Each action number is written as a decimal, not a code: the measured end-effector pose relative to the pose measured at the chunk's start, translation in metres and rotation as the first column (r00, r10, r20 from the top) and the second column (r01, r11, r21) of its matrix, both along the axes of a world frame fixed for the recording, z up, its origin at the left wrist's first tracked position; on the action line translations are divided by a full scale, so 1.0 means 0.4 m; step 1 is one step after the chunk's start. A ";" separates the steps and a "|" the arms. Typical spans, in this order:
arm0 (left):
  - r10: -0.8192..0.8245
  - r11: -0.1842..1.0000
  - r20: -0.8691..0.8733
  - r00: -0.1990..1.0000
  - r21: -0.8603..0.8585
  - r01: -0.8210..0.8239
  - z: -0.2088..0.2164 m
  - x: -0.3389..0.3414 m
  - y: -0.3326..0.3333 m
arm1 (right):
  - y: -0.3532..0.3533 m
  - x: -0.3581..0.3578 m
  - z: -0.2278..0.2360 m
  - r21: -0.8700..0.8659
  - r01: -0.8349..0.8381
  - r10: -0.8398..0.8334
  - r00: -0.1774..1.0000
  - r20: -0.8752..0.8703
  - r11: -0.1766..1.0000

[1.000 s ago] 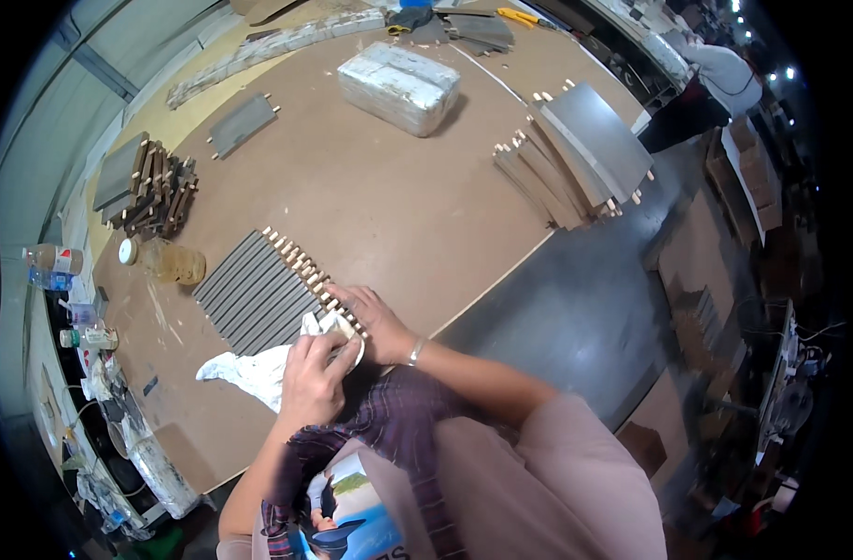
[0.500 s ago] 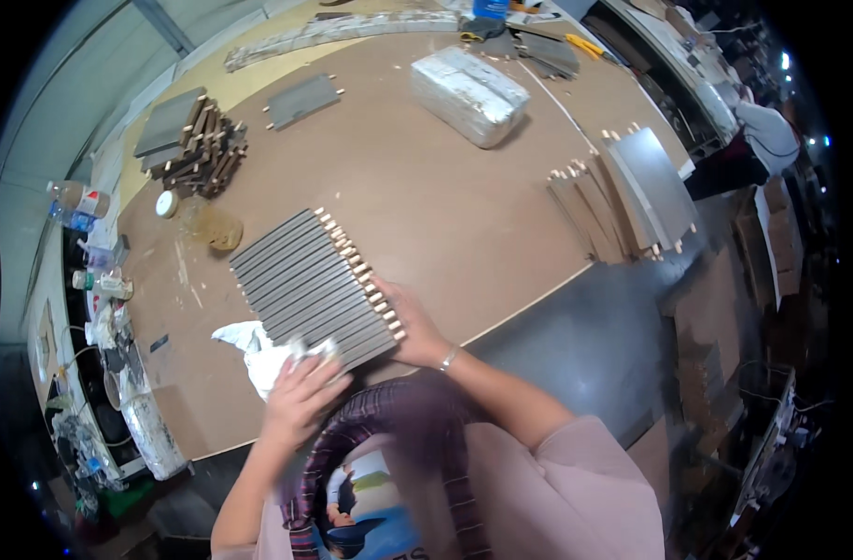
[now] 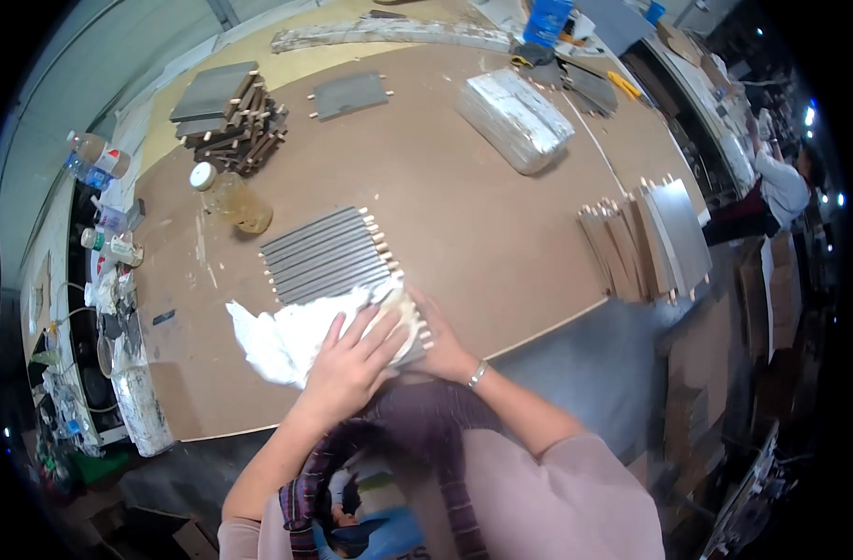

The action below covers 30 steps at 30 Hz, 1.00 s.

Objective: The person wipes a small wooden panel using a cloth and a liquid from a bottle, then carries a stack of panels to a storage area in the workshop.

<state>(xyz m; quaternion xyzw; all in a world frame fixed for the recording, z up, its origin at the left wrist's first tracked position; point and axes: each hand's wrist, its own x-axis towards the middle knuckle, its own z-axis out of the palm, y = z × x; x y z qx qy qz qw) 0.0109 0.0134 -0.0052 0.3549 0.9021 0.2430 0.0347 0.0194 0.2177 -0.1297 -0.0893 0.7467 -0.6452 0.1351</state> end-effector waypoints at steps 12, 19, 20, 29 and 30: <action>0.599 0.700 0.033 0.800 0.463 -0.543 0.052 -0.097 -0.216 | 0.103 -0.148 0.120 -0.320 0.081 -0.027 0.985 0.169 0.944; 0.094 0.993 -0.193 0.977 0.085 -0.079 -0.007 -0.190 -0.029 | -0.078 -0.460 0.098 -0.148 -0.106 0.114 0.992 0.050 0.983; 0.108 0.990 -0.179 0.978 0.107 -0.090 -0.031 -0.184 -0.086 | -0.095 -0.468 0.068 -0.185 -0.052 0.070 0.993 0.092 0.981; 0.406 0.877 -0.123 0.906 0.331 -0.349 0.037 -0.292 -0.124 | -0.109 -0.461 0.042 -0.059 0.033 -0.033 0.999 -0.003 0.998; 0.293 0.929 -0.127 0.948 0.274 -0.251 0.036 -0.315 -0.062 | -0.110 -0.462 0.033 -0.044 0.038 -0.036 0.997 0.067 0.998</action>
